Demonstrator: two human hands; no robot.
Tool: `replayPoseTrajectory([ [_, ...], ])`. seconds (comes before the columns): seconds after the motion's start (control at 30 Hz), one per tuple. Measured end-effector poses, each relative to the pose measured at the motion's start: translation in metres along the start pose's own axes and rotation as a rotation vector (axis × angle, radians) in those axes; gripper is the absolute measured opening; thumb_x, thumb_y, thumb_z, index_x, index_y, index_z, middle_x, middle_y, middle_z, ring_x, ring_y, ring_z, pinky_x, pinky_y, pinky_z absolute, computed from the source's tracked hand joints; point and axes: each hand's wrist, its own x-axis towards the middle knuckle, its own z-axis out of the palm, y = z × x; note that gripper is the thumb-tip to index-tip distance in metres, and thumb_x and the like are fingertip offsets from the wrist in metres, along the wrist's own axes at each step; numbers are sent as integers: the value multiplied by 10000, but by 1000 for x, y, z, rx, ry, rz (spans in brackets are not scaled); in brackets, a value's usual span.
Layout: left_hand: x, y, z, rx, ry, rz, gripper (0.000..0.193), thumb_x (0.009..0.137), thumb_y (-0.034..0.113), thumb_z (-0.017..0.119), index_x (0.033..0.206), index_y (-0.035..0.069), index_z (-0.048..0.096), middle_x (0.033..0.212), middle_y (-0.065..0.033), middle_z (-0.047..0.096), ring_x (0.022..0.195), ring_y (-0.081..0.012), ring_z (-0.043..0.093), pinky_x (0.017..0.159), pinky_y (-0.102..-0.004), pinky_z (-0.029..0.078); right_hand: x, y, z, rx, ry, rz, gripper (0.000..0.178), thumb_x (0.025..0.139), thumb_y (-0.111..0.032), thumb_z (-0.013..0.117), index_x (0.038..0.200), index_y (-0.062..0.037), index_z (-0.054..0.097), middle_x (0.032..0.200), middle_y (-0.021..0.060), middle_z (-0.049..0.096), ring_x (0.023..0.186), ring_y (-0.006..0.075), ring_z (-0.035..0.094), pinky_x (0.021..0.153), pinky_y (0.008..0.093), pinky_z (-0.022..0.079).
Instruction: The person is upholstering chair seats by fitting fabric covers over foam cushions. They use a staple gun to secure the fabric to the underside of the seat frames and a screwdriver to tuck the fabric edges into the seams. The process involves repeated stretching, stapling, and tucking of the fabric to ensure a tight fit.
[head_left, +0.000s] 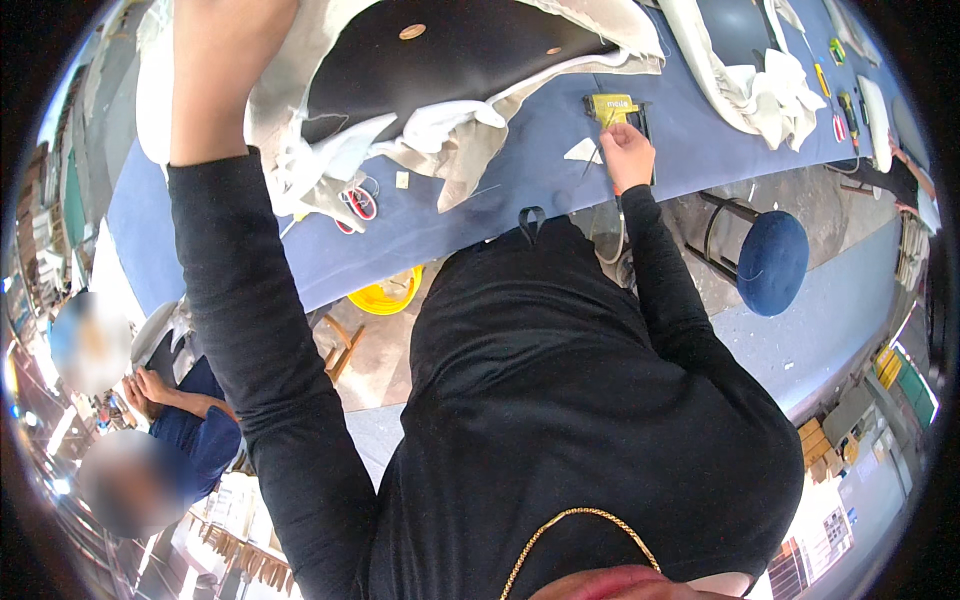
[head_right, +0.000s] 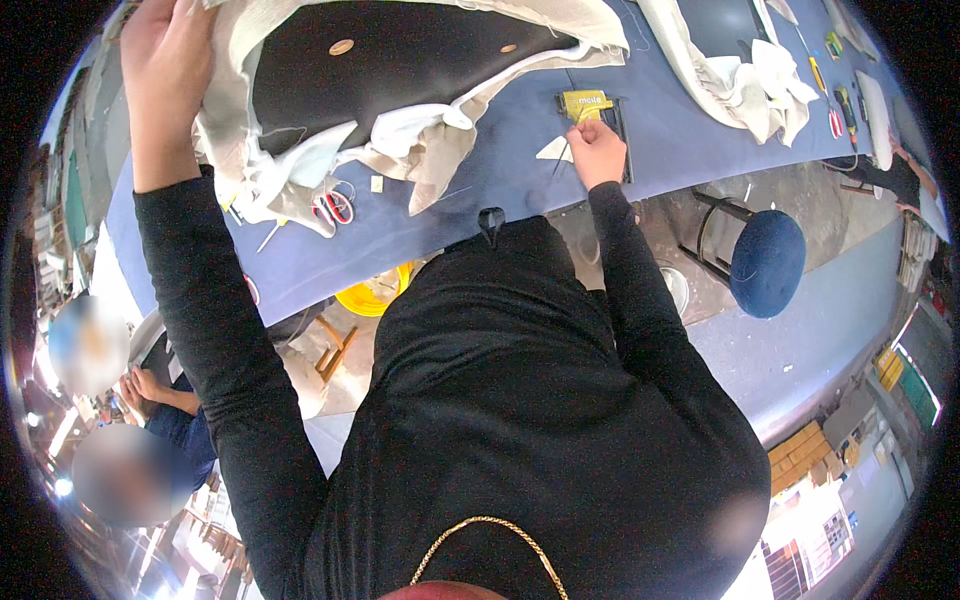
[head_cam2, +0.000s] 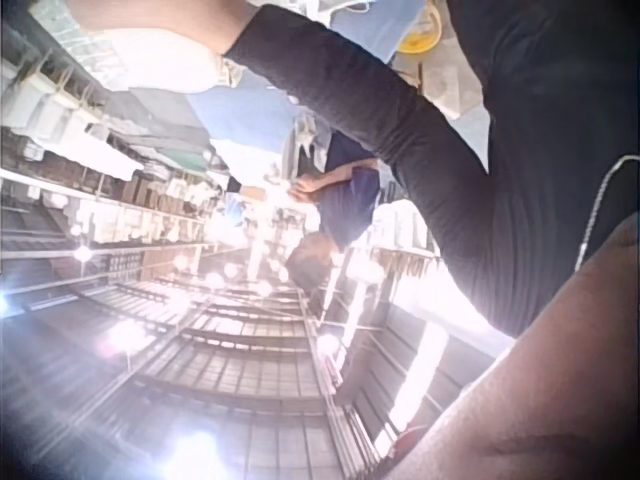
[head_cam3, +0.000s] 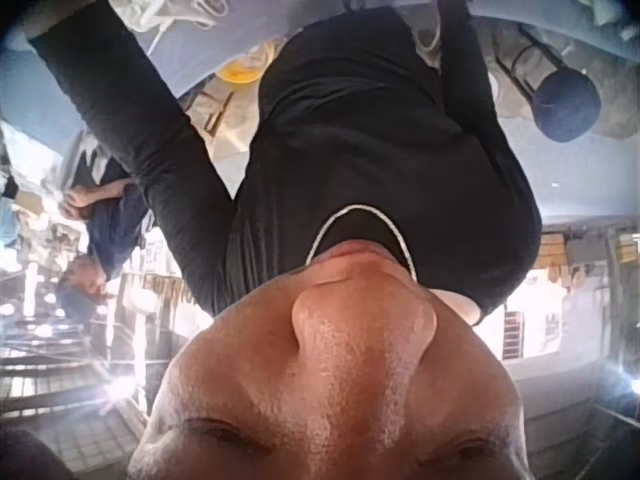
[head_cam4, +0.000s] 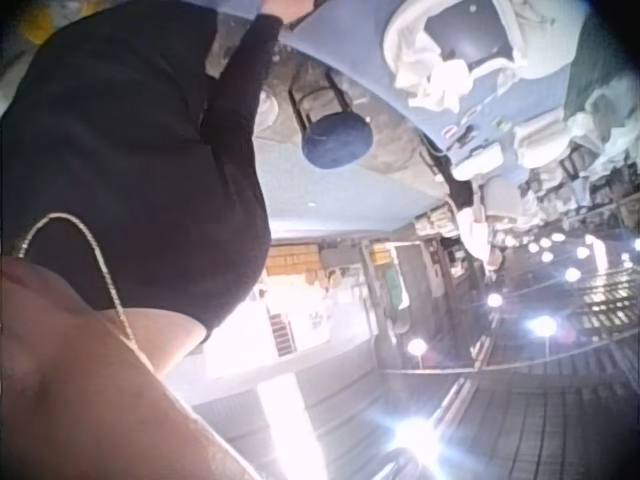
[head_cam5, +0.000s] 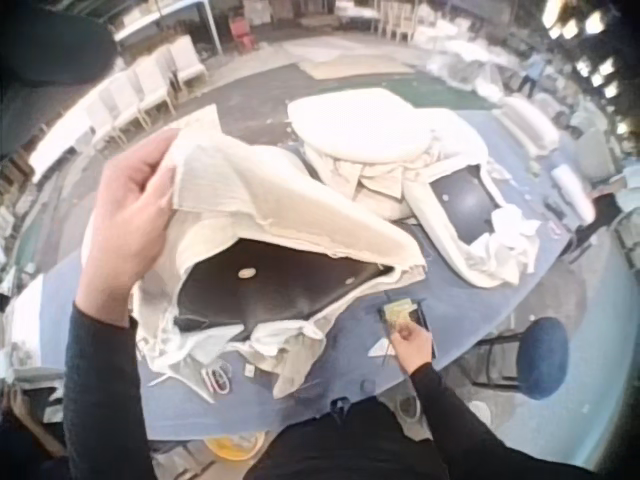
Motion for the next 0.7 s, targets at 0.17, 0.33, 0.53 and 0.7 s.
replayPoseTrajectory([
  [0.17,11,45,23,29,-149,11,262,1016,167,662,1165,-38,729,987,-45,744,955,-73,664,830,-260,544,-21,-10,29,80,-76,-83,275,917,-318,770,965,-47,775,784,101,776,755,237,769,740,379,581],
  [0.33,1,69,23,-24,-144,-26,290,963,244,734,1106,-6,759,929,-79,772,843,-133,696,780,-302,555,-51,-87,68,-274,-698,-507,290,980,-389,711,1000,-102,741,824,138,738,782,382,717,730,485,566],
  [0.53,-16,75,10,98,6,6,389,900,329,782,1102,-3,760,935,-188,776,835,-281,758,765,-361,572,-106,-114,217,-30,-749,-1322,394,906,-51,599,1289,-51,691,1368,150,668,1181,327,667,986,438,561],
  [0.7,-40,92,0,259,98,-68,388,857,296,793,1092,-9,744,948,-225,765,890,-388,762,787,-402,586,-87,-125,278,-542,-963,-1166,268,984,-65,574,1249,-55,607,1317,167,645,1118,342,698,954,460,571],
])
